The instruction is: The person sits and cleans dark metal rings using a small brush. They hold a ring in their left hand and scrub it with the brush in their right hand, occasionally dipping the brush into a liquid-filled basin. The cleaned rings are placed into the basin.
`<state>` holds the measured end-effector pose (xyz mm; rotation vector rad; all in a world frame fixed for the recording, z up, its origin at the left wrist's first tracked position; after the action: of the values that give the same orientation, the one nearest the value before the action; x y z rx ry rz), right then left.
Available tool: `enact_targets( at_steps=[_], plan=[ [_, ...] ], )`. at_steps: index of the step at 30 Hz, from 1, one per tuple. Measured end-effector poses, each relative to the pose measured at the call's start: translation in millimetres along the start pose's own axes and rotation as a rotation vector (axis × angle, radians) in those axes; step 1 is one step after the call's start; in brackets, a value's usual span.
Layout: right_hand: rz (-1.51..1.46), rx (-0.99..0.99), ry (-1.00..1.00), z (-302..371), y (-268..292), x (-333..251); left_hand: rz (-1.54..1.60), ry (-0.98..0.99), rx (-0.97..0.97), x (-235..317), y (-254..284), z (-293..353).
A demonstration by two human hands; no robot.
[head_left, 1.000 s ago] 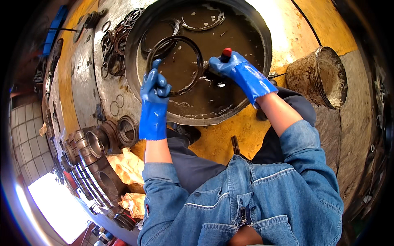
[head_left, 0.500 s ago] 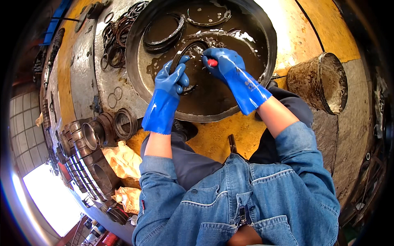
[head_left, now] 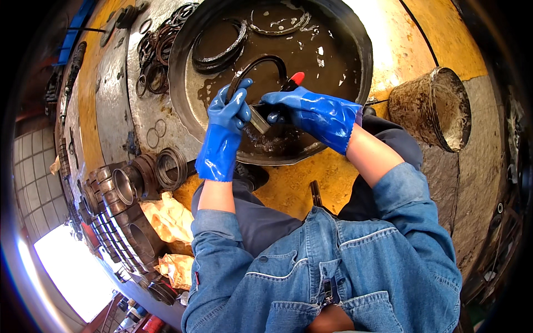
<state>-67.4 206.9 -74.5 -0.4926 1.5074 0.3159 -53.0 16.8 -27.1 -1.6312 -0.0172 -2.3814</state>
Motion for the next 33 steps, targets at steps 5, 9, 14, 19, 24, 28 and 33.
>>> enact_targets(
  at_steps=[5, 9, 14, 19, 24, 28, 33],
  plan=[
    [0.253, -0.013, -0.520, -10, 5, -11, 0.041, 0.025, 0.014, 1, 3, 1],
    [0.992, 0.242, -0.194, -11, 6, -33, 0.013, 0.059, 0.019, 2, 2, 1],
    [1.231, 0.262, 0.146, -22, 12, -50, 0.020, 0.100, 0.049, 4, 0, 2],
    [1.245, 0.319, 0.812, -3, -14, -83, 0.037, 0.141, 0.149, -1, 9, -2],
    [1.407, 0.180, 0.213, -37, 8, -59, 0.055, 0.144, 0.052, 4, 1, 3],
    [1.036, 0.305, -0.119, -29, 28, -38, -0.015, 0.101, 0.077, 8, -6, 5],
    [0.722, 0.225, -0.553, -32, 37, -3, 0.029, 0.039, -0.002, 10, -7, 3]
  ],
)
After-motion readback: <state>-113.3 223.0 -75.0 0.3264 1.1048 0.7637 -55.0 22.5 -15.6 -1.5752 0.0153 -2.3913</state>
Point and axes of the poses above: each hand's wrist, its own z-axis away from the middle knuckle, its own y-axis out of the back of the hand, x = y × z, the point moved 5 cm from there along -z, towards the middle knuckle, and after that the axes turned 7 degrees about x, right-handed, at the moved point
